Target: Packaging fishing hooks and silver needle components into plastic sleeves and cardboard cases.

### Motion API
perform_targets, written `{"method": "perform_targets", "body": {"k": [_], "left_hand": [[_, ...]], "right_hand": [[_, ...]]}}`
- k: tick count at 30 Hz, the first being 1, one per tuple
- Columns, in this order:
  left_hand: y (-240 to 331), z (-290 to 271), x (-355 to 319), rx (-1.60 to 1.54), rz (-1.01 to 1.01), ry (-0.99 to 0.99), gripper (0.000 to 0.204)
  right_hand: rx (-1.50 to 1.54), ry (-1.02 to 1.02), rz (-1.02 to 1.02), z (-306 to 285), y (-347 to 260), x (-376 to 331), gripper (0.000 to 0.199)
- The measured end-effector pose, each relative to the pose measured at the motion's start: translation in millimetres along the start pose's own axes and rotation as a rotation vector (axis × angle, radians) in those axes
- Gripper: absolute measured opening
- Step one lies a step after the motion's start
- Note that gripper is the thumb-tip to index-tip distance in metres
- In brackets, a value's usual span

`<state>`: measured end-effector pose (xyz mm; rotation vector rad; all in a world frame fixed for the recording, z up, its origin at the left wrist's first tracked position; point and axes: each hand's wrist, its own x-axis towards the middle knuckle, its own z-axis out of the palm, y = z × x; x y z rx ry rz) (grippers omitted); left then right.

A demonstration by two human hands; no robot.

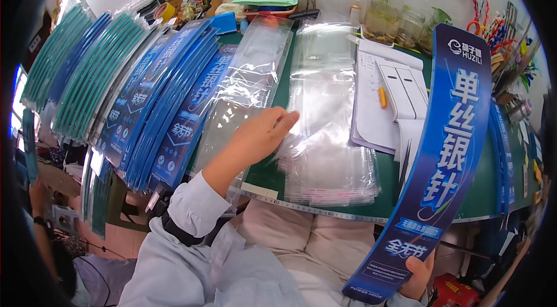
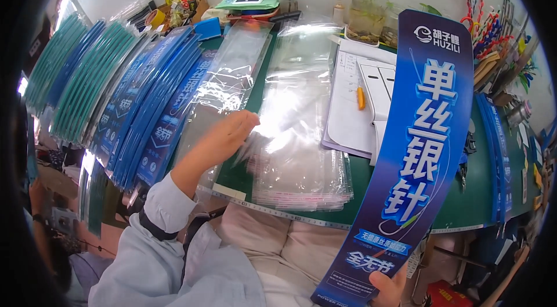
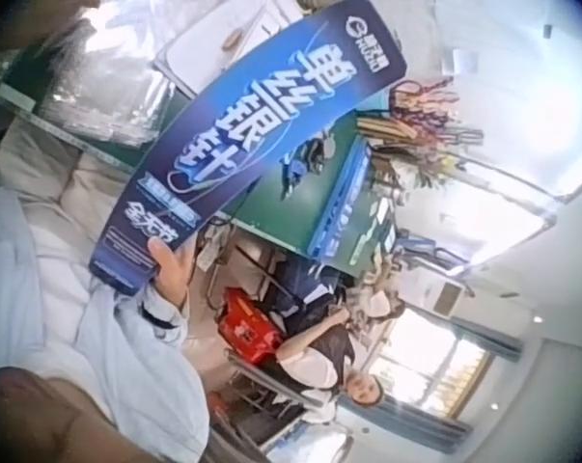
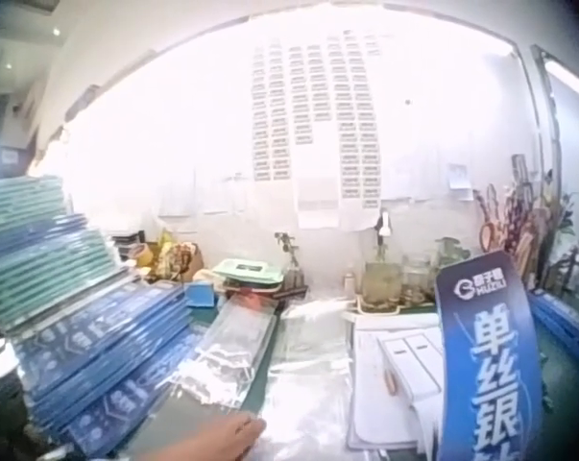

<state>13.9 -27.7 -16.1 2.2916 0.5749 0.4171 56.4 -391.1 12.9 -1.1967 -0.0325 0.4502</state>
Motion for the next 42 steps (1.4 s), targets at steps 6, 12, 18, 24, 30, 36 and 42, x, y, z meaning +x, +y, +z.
{"method": "perform_targets", "body": {"k": [6,12,18,24,30,36,42], "left_hand": [[33,-3,-14,0.497,-0.186,-0.152,0.058],[0,-5,-20,0.615,-0.122,0.105,0.06],[-13,-23,0,0.162,-0.328,-0.312,0.041],[-4,-30,9,-0.464,-0.448,-0.27,0.029],[25,-8,7,-1.072,-0.568,-0.198,0.047],[44,40,11,-1.505,-0.634,-0.297,0.043],[59,66,30,-1.494,-0.543,-0.449,0.038]], "right_hand": [[0.01,0.014,0.024,0,2,0,0.067],[0.02,-0.004,0.031,1,6,-4,0.065],[0.072,-0.015,0.059,2,11,-1,0.065],[0.064,-0.044,0.092,0,7,-3,0.066],[0.024,-0.089,0.087,-4,1,0,0.063],[-0.127,-0.08,0.165,-14,-10,-1,0.055],[-0.158,-0.123,0.205,-27,-16,-12,0.06]]}}
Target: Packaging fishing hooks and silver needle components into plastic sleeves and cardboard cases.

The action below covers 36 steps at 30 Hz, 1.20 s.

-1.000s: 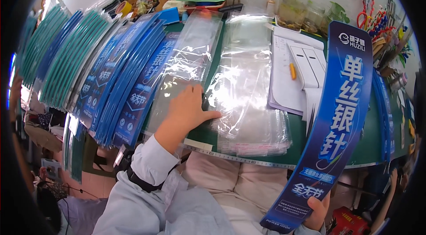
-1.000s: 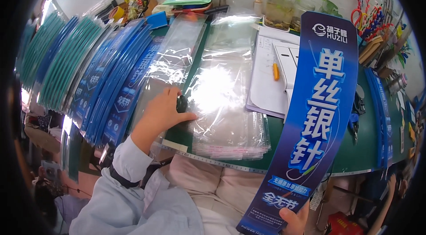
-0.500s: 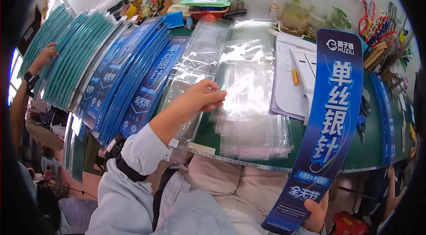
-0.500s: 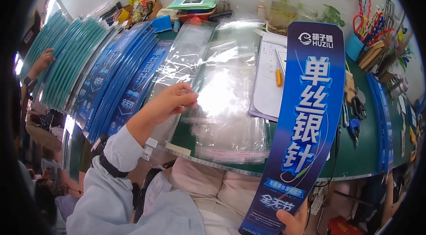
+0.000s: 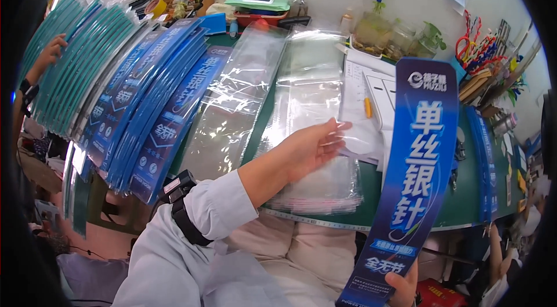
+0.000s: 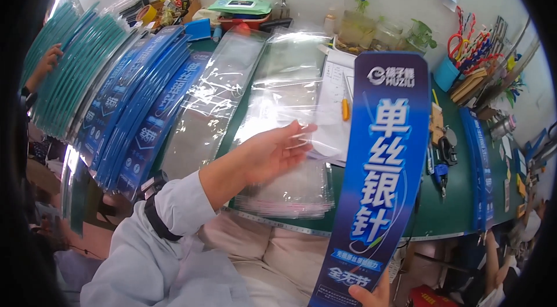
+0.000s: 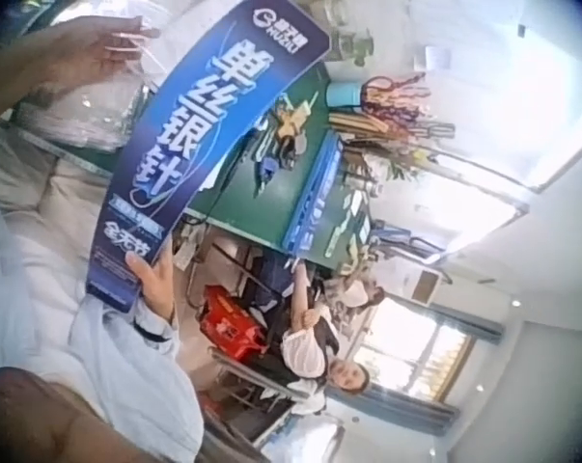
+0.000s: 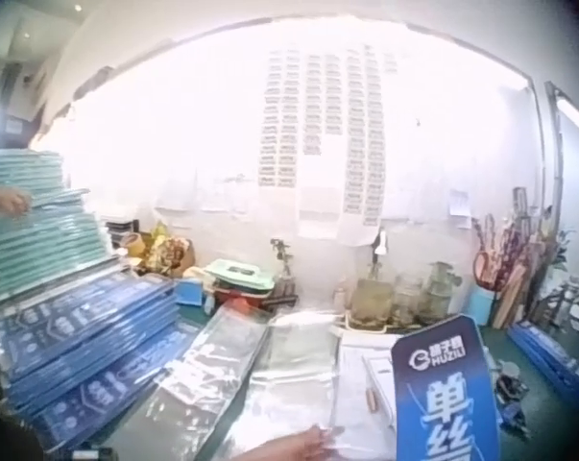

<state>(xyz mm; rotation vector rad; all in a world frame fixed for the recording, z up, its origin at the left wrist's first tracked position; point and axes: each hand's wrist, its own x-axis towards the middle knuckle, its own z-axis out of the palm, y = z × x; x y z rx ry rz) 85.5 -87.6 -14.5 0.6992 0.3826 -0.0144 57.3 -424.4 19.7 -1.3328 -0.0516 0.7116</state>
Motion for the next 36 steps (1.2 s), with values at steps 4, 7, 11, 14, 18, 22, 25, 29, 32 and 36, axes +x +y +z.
{"method": "perform_targets", "body": {"k": [4,7,11,14,18,22,25,29,32,36], "left_hand": [[4,8,24,-0.031,0.202,0.03,0.04],[7,18,29,-0.129,0.31,-0.008,0.04],[12,24,33,-0.194,0.394,0.066,0.037],[15,24,36,-0.186,0.451,0.104,0.036],[18,24,37,-0.18,0.48,0.088,0.037],[16,25,31,-0.123,0.454,0.023,0.039],[18,31,26,-0.054,0.454,0.026,0.04],[27,35,20,-0.039,0.465,-0.062,0.045],[34,33,17,-0.012,0.47,-0.101,0.049],[45,31,13,0.078,0.458,-0.135,0.052]], "right_hand": [[-0.125,-0.002,0.046,-5,5,-4,0.062],[-0.106,-0.005,0.162,-3,6,-6,0.064],[-0.071,0.017,0.203,1,7,0,0.062],[-0.07,-0.019,0.18,-4,14,3,0.063],[-0.055,-0.085,0.156,-6,19,8,0.064],[-0.017,-0.09,0.13,-1,20,12,0.062],[0.045,-0.133,0.146,-3,23,16,0.062],[0.081,-0.194,0.172,-10,31,20,0.063],[0.127,-0.186,0.245,-8,33,20,0.061],[0.155,-0.255,0.253,-8,33,23,0.059]]}}
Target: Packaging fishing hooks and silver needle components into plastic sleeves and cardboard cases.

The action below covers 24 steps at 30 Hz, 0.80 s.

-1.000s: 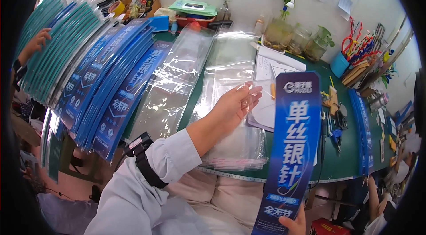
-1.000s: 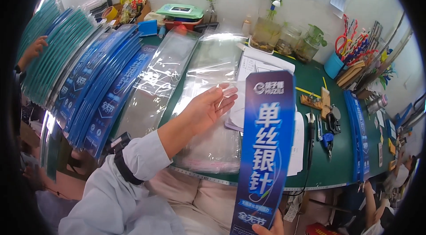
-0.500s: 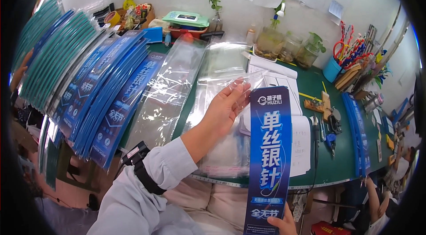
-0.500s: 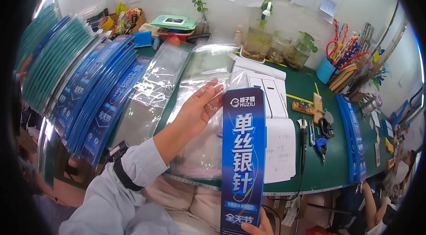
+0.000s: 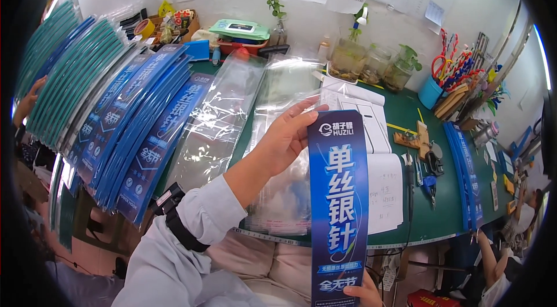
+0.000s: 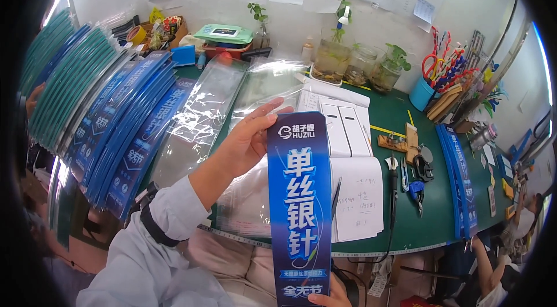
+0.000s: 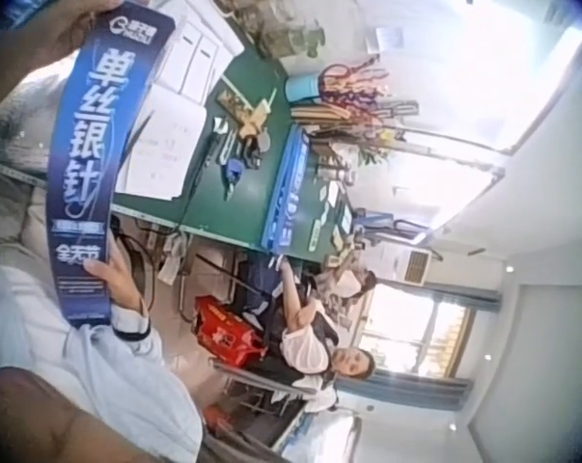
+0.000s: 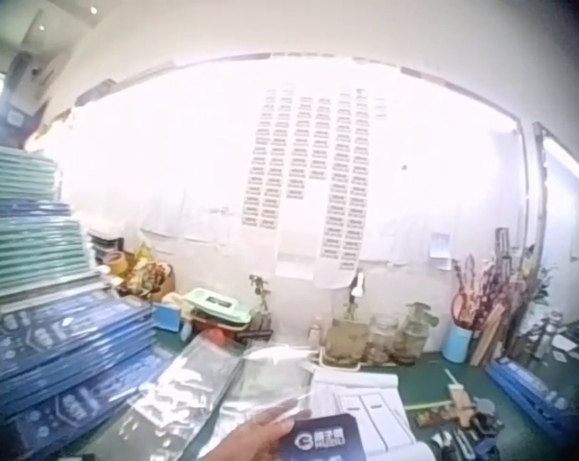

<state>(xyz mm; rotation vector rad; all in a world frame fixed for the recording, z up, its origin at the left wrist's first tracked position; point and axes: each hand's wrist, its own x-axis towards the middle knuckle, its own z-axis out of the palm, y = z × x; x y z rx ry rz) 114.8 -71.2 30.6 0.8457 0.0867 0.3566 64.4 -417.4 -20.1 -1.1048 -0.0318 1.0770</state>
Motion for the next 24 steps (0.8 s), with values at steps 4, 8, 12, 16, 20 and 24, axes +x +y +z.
{"method": "perform_targets", "body": {"k": [4,8,12,16,20,24], "left_hand": [[12,-4,4,0.053,-0.073,-0.03,0.054],[23,-4,5,0.136,-0.127,-0.088,0.056],[32,-9,3,0.19,-0.197,-0.153,0.051],[32,-10,-4,0.256,-0.277,-0.092,0.041],[35,-3,-18,0.23,-0.251,-0.023,0.035],[43,0,-25,0.117,-0.191,-0.034,0.036]], "right_hand": [[-0.022,-0.059,0.027,-7,2,3,0.059],[-0.008,-0.067,0.033,-10,6,6,0.06],[0.013,-0.106,0.04,-8,5,8,0.061],[-0.002,-0.114,0.004,-4,1,11,0.06],[-0.007,-0.068,-0.014,4,0,11,0.061],[-0.036,-0.08,-0.024,-1,3,11,0.063]]}}
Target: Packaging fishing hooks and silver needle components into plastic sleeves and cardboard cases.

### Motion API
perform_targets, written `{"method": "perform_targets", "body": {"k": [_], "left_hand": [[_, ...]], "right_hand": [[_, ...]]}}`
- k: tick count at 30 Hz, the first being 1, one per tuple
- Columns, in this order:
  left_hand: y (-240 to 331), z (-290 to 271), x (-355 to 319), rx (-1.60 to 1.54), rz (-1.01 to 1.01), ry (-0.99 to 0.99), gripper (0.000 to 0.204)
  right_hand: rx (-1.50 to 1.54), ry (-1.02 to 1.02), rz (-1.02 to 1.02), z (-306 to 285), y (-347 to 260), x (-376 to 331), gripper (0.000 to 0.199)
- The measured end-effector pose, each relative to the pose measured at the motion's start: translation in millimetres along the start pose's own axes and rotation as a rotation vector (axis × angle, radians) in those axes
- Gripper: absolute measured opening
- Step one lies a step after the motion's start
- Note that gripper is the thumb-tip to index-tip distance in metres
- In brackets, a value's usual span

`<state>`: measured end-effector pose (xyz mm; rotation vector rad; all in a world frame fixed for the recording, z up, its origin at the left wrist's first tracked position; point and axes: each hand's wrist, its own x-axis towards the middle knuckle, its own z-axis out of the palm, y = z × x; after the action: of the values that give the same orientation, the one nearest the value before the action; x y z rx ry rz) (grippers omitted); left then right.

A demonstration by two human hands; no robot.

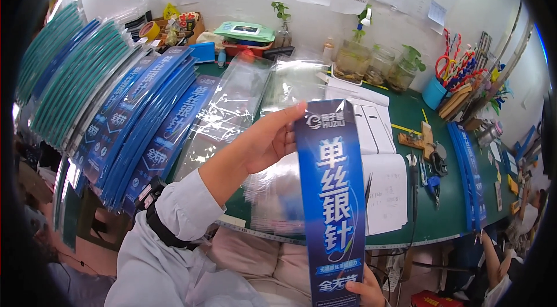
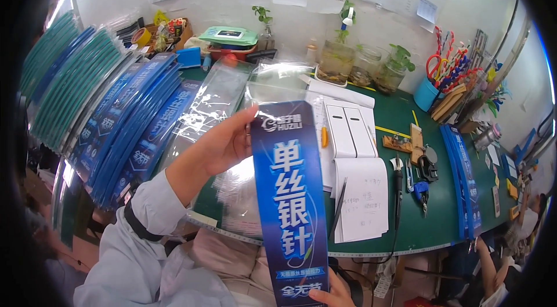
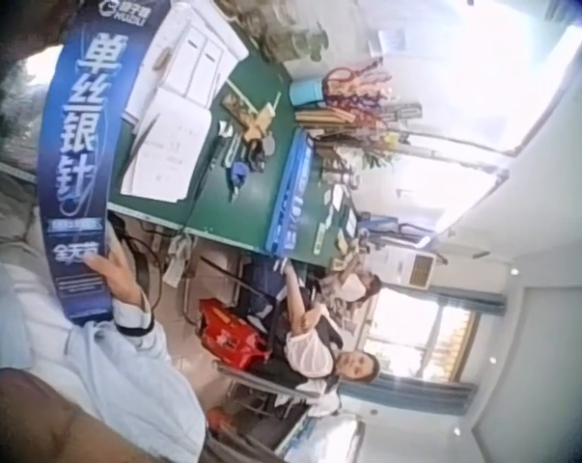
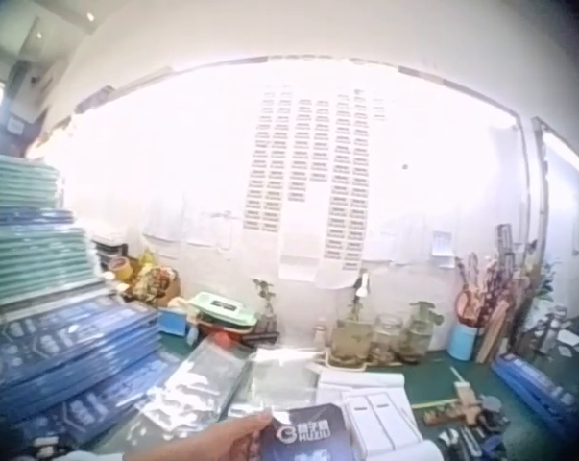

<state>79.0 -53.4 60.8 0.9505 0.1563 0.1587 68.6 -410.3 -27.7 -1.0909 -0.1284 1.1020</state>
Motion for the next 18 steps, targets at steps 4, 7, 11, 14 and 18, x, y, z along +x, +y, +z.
{"method": "perform_targets", "body": {"k": [4,7,11,14,18], "left_hand": [[-3,3,4,-0.023,0.036,0.086,0.035],[-8,0,8,-0.007,0.065,0.139,0.034],[-13,16,-1,0.007,0.11,0.149,0.033],[-17,25,-6,0.013,0.093,0.156,0.035],[-15,17,-8,0.098,0.043,0.099,0.04]], "right_hand": [[-0.011,0.023,-0.031,3,-2,1,0.063],[-0.035,0.032,-0.04,9,-3,0,0.064],[-0.067,0.017,-0.08,9,-3,-1,0.064],[-0.072,0.022,-0.087,9,-3,-2,0.066],[-0.085,0.043,-0.089,20,-15,-1,0.065]]}}
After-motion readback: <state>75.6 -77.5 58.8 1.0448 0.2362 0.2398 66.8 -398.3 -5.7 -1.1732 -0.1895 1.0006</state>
